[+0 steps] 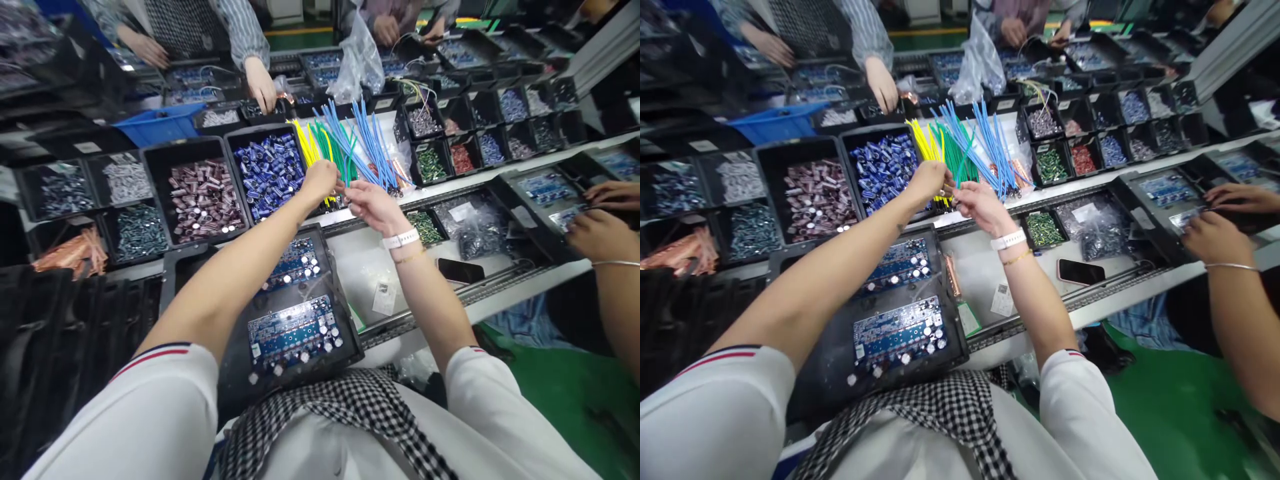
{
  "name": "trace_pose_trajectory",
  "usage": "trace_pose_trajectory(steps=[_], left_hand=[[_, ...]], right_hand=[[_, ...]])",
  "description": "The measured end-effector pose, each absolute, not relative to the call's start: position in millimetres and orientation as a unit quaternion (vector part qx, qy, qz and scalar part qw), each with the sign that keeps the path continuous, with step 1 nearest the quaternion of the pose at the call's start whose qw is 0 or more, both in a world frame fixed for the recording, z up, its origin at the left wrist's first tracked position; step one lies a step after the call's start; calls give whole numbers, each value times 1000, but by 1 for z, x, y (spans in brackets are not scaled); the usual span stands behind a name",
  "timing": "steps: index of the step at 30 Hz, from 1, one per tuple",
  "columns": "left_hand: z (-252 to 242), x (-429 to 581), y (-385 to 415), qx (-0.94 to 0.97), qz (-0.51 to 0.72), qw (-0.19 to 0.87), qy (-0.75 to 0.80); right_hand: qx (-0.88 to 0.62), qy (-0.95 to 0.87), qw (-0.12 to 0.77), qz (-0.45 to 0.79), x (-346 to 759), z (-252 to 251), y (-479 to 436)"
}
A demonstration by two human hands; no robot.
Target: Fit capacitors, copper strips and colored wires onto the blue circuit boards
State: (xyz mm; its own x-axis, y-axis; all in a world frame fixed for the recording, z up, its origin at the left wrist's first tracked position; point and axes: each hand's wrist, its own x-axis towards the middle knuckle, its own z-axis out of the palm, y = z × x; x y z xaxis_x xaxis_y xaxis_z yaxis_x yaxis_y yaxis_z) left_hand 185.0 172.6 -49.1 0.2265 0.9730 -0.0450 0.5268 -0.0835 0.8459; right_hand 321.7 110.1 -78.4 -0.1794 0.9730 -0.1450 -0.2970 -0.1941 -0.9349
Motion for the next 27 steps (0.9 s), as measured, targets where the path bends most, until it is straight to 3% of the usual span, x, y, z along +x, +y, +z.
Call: trace_pose_trajectory(steps=[4,9,12,16,18,23,27], left_hand=[[-39,162,115,531,359,568,515],[-22,135,102,518,351,580,521],[1,120,128,554,381,500,545],[41,95,145,694,363,261,564],[52,82,133,711,379,234,544],[46,52,63,630,401,426,511],[29,22,1,543,381,510,548]], right_hand=[[-394,-485,499,600,276,-78,79],[-434,-586,461,506,245,-71,76],[-509,-663,404,372,265,-64,92],[-626,-659,359,211,308,-61,121],[-655,-655,334,174,321,-66,137],[-741,-632,192,119,331,-95,178],[-759,-631,111,113,345,-114,199]])
